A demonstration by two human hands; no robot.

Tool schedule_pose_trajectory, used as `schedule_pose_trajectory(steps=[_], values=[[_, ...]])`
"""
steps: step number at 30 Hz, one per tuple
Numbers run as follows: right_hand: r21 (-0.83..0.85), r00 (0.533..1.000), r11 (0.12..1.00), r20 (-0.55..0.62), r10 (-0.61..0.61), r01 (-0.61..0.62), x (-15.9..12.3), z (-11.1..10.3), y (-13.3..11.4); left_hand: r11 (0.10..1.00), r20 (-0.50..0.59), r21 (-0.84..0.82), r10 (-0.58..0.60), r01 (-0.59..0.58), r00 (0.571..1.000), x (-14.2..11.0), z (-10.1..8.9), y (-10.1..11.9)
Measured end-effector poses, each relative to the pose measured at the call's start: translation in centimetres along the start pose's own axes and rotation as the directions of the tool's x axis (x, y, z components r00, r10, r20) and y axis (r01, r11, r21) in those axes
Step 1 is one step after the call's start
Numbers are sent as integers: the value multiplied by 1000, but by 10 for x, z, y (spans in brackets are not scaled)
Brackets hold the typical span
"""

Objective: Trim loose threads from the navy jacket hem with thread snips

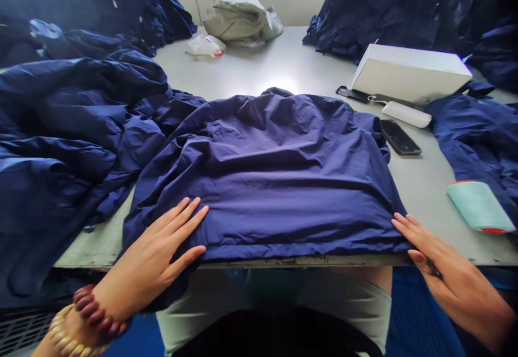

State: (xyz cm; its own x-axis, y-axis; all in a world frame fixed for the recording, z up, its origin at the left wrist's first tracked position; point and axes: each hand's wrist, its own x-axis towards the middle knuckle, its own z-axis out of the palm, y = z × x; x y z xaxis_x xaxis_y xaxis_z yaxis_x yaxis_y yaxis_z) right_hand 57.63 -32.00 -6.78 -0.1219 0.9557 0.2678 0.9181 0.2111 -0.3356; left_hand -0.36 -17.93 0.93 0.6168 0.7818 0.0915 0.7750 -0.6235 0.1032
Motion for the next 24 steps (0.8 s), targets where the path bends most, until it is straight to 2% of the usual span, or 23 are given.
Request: schedule_pose_trajectory(steps=[3,6,8,11,14,17,21,24], values=[[6,999,1000,-48,12,-12,2,-4,-2,1000,14,8,-17,17,1000,-2,10,-6],[-14,995,999,-94,28,-30,6,-12,-12,1000,8,9,-23,23,1000,-1,7,-2],[-38,983,997,-176,57,-64,11,-20,-27,1000,-12,13,-27,27,1000,2,-2,9],[-8,957,996,-278,78,-83,24,-29,-59,1000,-104,-15,-5,4,995,13,-18,39],[64,979,993,-183,-86,99,45,-26,-84,990,-144,-91,93,-107,985,35,-20,76],[84,974,971,-62,-219,224,67,-10,-86,980,-47,-119,156,-161,987,63,-3,101],[154,979,971,67,-192,180,80,14,-63,993,54,-102,64,-58,996,88,28,107],[222,981,966,112,-160,132,81,20,-50,995,76,-96,50,-43,996,92,38,103]])
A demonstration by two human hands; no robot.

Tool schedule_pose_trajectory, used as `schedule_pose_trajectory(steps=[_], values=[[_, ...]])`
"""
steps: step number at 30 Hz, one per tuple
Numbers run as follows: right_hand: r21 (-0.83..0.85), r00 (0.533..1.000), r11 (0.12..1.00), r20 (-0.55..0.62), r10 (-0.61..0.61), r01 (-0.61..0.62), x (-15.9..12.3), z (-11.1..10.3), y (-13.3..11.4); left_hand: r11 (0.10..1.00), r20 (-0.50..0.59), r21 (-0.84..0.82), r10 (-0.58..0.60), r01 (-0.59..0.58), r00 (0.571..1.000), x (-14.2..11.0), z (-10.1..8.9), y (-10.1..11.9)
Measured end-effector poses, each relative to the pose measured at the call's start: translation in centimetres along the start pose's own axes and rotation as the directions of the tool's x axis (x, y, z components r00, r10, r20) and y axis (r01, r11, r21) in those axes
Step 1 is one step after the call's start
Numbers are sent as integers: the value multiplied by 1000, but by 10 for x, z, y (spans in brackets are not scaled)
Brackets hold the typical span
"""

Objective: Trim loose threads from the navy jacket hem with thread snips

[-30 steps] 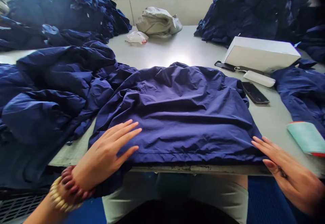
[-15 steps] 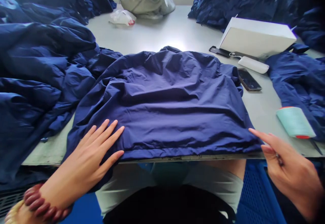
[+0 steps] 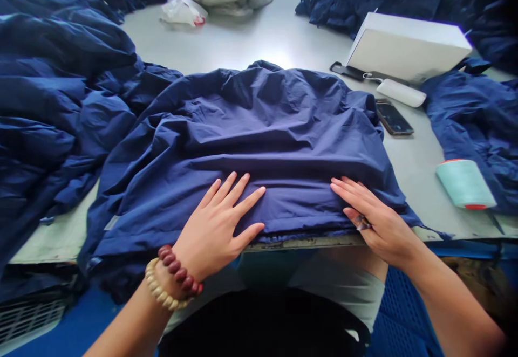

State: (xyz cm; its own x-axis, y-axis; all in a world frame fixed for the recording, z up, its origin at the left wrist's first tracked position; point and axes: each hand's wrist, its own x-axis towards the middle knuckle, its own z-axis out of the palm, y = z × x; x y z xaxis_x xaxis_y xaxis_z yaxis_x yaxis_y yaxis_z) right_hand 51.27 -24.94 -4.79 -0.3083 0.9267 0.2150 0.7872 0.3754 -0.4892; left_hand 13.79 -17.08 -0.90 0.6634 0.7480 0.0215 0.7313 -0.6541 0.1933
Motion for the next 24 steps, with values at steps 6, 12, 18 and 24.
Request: schedule_pose_trajectory(steps=[6,12,18,24], values=[[63,999,998,33,18,-20,-1,-3,-2,1000,-6,-8,2,-2,1000,-3,-4,-1],[620,938,768,-148,313,-158,-1,-11,-6,1000,-33,-7,8,-8,999,-2,-4,-1],[856,848,515,-251,468,-31,2,-10,17,999,-68,21,29,-28,997,-4,-3,-6],[869,840,492,-303,451,50,3,-6,28,996,-91,79,51,-44,994,-4,-1,-11]])
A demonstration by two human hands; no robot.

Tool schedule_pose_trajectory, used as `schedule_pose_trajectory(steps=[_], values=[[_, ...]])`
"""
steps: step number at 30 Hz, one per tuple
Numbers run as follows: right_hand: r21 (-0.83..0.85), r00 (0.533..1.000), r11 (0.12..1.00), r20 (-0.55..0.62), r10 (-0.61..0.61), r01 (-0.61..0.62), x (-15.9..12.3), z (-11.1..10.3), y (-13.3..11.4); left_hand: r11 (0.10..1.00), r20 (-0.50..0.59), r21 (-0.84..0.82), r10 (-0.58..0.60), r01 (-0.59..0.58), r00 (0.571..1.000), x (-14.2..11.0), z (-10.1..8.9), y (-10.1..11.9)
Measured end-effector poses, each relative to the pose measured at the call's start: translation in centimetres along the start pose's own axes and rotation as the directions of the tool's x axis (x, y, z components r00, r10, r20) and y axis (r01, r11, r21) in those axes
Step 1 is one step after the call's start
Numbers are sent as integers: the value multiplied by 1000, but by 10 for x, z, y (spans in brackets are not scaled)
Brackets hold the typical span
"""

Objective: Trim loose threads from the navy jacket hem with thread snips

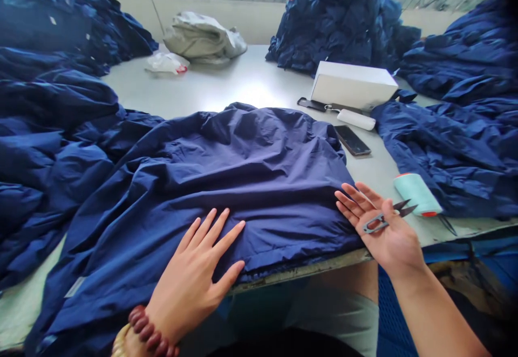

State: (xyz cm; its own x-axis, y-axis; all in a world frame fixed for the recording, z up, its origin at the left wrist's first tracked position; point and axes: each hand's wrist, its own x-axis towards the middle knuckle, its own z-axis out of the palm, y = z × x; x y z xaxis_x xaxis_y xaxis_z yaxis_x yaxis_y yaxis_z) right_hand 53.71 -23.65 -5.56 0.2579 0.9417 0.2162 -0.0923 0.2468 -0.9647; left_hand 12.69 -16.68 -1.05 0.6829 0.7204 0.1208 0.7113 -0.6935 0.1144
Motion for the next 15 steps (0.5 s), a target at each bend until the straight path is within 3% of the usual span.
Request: schedule_pose_trajectory(steps=[5,8,11,15], values=[[10,998,999,-59,-30,31,0,5,1,999,-1,31,25,-25,1000,1,1,-2],[-3,986,998,-155,-63,63,-6,10,-7,1000,4,18,23,-23,1000,3,0,-2],[-186,970,979,-208,-126,87,-18,6,-21,1000,8,-2,23,-23,1000,4,0,-3],[-473,991,881,-113,-69,7,-37,-12,-32,999,17,-35,17,-17,1000,5,-2,-6]])
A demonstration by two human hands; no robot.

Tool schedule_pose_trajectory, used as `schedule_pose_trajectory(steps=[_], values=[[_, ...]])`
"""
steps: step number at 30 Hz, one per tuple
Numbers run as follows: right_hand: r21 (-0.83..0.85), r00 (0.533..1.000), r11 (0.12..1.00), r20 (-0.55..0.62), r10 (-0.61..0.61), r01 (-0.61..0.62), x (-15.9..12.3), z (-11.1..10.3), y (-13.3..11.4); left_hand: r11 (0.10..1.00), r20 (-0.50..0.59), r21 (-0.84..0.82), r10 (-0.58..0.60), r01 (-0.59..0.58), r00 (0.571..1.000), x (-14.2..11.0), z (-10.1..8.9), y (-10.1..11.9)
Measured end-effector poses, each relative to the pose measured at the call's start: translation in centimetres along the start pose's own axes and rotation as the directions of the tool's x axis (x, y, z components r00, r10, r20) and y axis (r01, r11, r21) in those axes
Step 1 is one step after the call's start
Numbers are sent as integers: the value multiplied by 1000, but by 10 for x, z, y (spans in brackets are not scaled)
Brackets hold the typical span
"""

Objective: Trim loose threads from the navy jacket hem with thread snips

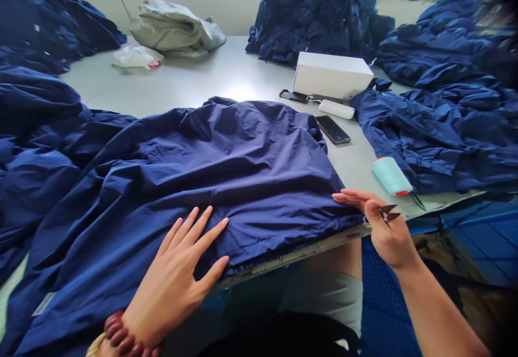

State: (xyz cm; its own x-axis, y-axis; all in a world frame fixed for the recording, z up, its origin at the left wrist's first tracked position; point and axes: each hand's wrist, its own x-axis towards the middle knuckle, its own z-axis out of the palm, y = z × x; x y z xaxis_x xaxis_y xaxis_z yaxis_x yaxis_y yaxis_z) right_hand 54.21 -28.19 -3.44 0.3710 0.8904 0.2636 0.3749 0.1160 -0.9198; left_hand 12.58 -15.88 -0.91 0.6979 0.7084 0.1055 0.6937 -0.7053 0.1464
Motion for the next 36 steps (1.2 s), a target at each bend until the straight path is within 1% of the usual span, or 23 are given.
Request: schedule_pose_trajectory(steps=[1,3,5,7,8,10,12,14,15,17,20,24,25,27,29,31,36], values=[[-30,999,999,33,14,-13,-4,-4,2,1000,1,-8,-2,2,1000,0,-1,0],[-68,998,998,63,16,-11,-10,-7,8,1000,-26,-17,-9,9,1000,3,-4,5],[-100,998,995,58,-5,11,-15,-4,12,999,-101,-27,-22,19,995,9,-8,18],[-125,998,992,51,-23,29,-17,0,13,998,-196,-69,-24,10,980,20,-12,41],[-134,998,990,51,-28,35,-17,2,13,994,-236,-108,-10,-16,972,28,-13,55],[-149,998,988,50,-39,46,-16,4,12,971,-272,-214,45,-105,961,48,-13,87],[-154,998,987,44,-45,51,-16,3,10,927,-299,-304,127,-221,946,73,-7,119],[-148,998,988,37,-42,47,-15,1,8,880,-310,-369,185,-298,933,99,5,144],[-142,999,989,27,-40,43,-15,1,8,869,-299,-385,202,-311,933,111,12,153],[-128,999,991,-2,-47,46,-16,1,8,875,-263,-384,202,-295,943,131,26,165],[-118,994,989,-58,-95,87,-19,4,11,900,-190,-353,198,-255,962,146,39,169],[-120,974,981,-152,-167,150,-24,4,21,904,-135,-350,212,-247,968,145,41,165],[-127,971,978,-157,-183,163,-25,3,23,904,-125,-347,219,-249,968,144,41,164],[-155,970,968,-113,-217,199,-28,-2,27,905,-110,-342,228,-253,967,143,40,163],[-181,966,952,-24,-257,248,-31,-7,28,905,-108,-347,225,-249,968,143,40,163],[-193,955,936,32,-295,295,-35,-12,29,903,-109,-358,213,-238,971,144,40,163],[-250,945,913,34,-325,323,-44,-17,29,893,-113,-400,173,-205,978,145,41,165]])
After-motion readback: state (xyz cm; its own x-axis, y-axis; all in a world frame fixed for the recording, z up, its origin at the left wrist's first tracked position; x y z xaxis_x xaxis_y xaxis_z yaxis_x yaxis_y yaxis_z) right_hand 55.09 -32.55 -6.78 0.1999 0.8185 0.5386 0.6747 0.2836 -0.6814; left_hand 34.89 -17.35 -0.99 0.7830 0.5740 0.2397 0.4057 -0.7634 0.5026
